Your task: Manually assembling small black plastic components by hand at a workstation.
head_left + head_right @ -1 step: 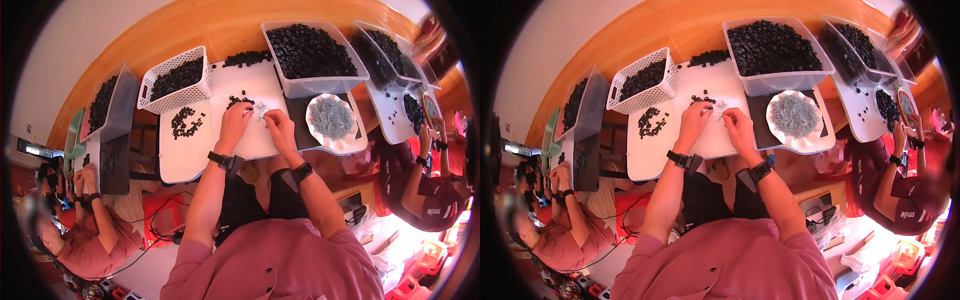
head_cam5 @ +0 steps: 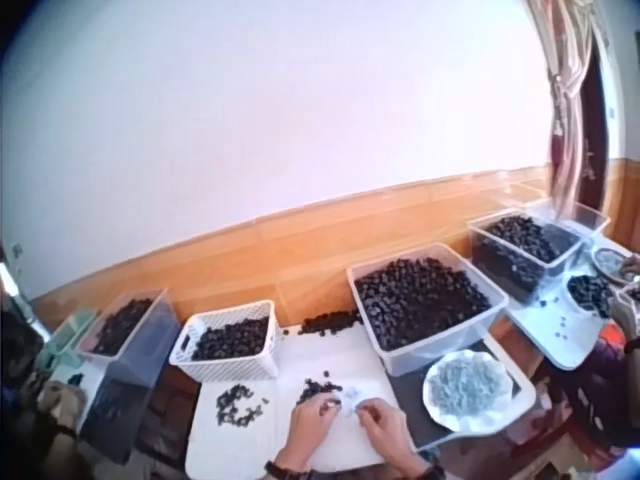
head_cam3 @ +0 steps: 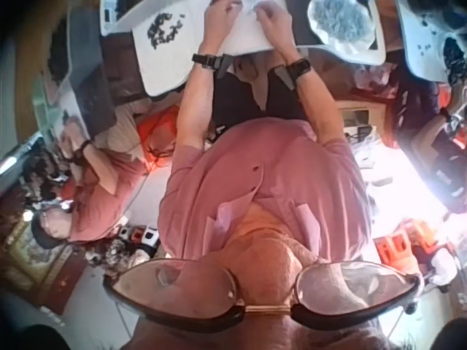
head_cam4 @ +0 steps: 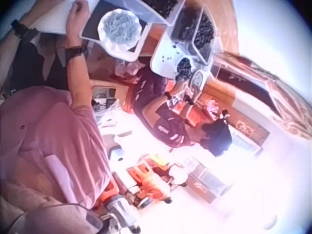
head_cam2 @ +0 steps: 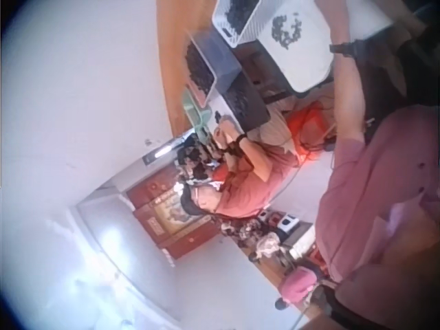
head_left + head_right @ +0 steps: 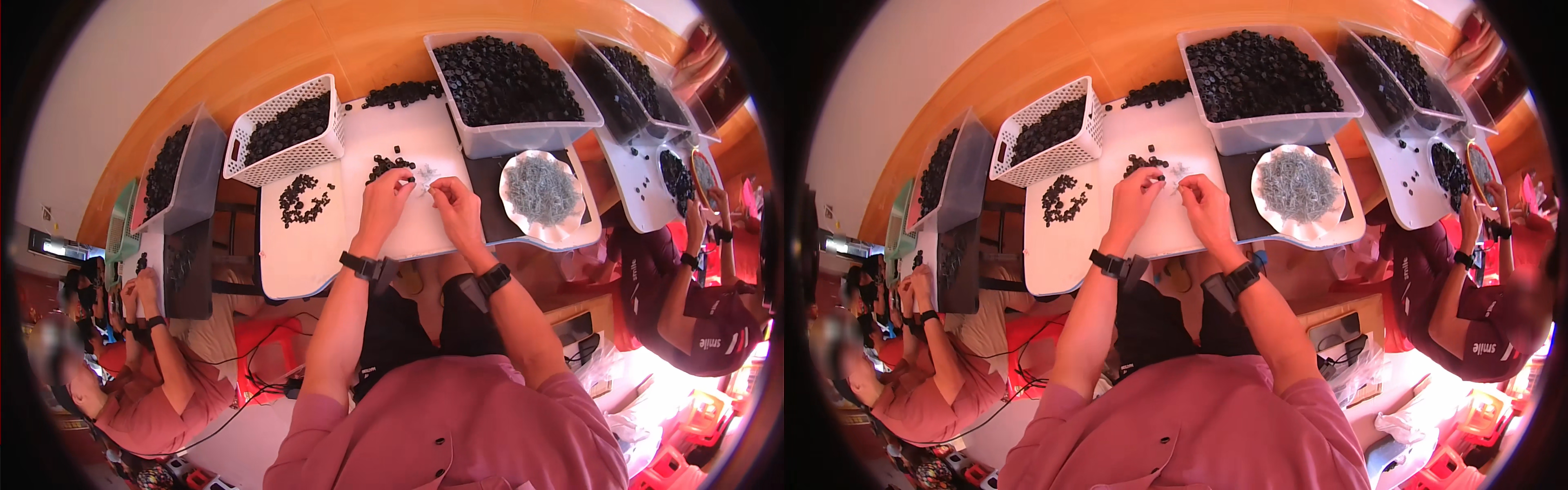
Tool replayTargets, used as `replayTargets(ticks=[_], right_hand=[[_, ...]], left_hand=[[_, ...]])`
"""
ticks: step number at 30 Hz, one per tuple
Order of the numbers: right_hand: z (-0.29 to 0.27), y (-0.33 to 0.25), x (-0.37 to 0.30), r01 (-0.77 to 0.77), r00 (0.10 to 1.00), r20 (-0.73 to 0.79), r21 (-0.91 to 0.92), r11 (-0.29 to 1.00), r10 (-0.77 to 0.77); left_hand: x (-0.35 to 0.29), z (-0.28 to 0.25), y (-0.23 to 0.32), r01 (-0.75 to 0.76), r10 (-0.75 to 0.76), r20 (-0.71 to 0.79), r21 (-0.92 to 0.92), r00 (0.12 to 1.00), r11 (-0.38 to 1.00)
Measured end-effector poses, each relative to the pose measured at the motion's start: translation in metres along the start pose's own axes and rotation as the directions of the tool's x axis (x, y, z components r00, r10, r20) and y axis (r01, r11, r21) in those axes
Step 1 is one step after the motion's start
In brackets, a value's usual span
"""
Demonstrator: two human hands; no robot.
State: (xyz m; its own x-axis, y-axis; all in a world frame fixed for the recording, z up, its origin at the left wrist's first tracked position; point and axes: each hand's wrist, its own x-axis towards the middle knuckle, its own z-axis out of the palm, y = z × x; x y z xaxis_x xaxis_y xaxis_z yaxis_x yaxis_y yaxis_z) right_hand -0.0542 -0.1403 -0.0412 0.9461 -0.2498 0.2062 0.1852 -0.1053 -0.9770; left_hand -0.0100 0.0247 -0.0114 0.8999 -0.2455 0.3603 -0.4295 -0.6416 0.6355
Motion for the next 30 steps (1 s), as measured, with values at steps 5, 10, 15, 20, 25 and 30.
replayTargets(ticks=[5,10,15,20,25,30], right_hand=[[-0.001,-0.009,0.001,0.094,0.995,0.054,-0.148,0.985,-0.087],[0.004,-0.006,0.0,0.165,0.983,0.104,-0.146,0.976,-0.151],[0.005,-0.003,0.0,0.177,0.98,0.124,-0.178,0.968,-0.156],[0.005,-0.003,-0.001,0.184,0.979,0.13,-0.217,0.959,-0.158],[0.008,-0.003,-0.003,0.219,0.973,0.129,-0.239,0.946,-0.193],[0.009,0.001,-0.003,0.269,0.962,0.133,-0.282,0.921,-0.24]], left_hand=[[-0.03,0.012,0.007,0.219,-0.24,0.005,-0.42,0.971,0.88],[-0.036,0.015,0.001,0.193,-0.221,-0.028,-0.384,0.975,0.903],[-0.038,0.013,0.0,0.2,-0.231,-0.03,-0.402,0.973,0.894],[-0.04,0.015,0.004,0.084,-0.124,-0.109,-0.313,0.986,0.946],[-0.041,0.016,0.001,-0.019,-0.018,-0.171,-0.212,0.985,0.977],[-0.041,0.018,-0.001,-0.126,0.101,-0.21,-0.113,0.973,0.986]])
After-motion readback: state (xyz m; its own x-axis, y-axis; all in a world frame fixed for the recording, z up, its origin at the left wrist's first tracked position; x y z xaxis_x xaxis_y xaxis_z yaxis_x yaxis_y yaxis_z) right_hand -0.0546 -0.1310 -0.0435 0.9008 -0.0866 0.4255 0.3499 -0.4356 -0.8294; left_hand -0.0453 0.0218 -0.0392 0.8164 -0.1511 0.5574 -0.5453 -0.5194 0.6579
